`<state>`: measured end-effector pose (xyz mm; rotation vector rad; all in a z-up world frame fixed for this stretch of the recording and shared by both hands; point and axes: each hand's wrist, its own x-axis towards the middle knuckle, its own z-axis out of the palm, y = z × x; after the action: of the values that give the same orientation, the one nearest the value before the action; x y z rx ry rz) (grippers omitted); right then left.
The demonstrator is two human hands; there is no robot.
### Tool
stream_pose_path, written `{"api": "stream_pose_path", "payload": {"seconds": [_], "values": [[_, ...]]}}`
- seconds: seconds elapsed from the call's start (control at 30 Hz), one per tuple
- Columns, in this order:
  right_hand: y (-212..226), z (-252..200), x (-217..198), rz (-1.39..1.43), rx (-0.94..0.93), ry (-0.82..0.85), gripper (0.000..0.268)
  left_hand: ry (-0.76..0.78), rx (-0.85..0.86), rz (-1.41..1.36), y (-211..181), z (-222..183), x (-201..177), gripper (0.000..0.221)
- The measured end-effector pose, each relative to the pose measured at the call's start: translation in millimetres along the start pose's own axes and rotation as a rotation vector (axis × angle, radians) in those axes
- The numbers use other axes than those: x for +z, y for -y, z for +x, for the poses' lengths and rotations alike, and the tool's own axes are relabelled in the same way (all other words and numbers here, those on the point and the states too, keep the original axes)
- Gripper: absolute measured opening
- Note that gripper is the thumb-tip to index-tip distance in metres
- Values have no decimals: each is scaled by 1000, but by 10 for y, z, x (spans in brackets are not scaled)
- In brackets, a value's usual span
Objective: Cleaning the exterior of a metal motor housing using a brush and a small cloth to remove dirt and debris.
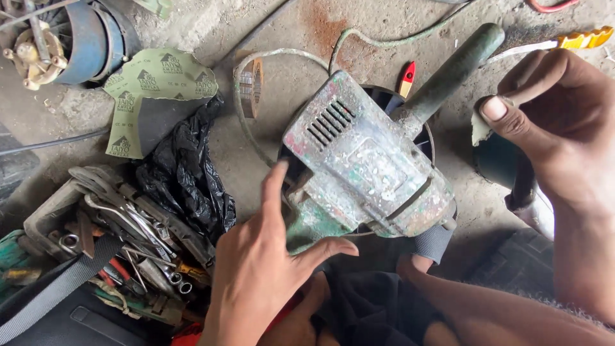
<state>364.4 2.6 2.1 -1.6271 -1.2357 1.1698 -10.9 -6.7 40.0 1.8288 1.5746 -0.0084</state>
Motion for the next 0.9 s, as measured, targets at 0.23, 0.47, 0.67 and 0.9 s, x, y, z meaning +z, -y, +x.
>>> {"api": "stream_pose_path", "payload": {"seconds": [0.23, 0.47, 0.67, 0.9], "values": [[-5, -16, 19, -5, -15, 6, 30, -339, 706, 71, -311, -17, -86, 83], [51, -97, 54, 21, -36, -18, 31, -384, 625, 443, 64, 611, -183, 127], [-37, -97, -4, 27, -55, -6, 29, -343, 538, 122, 139, 409, -107, 69], [4, -33, 143, 85, -82, 27, 28, -178, 652, 472, 27, 503, -94, 103]]}}
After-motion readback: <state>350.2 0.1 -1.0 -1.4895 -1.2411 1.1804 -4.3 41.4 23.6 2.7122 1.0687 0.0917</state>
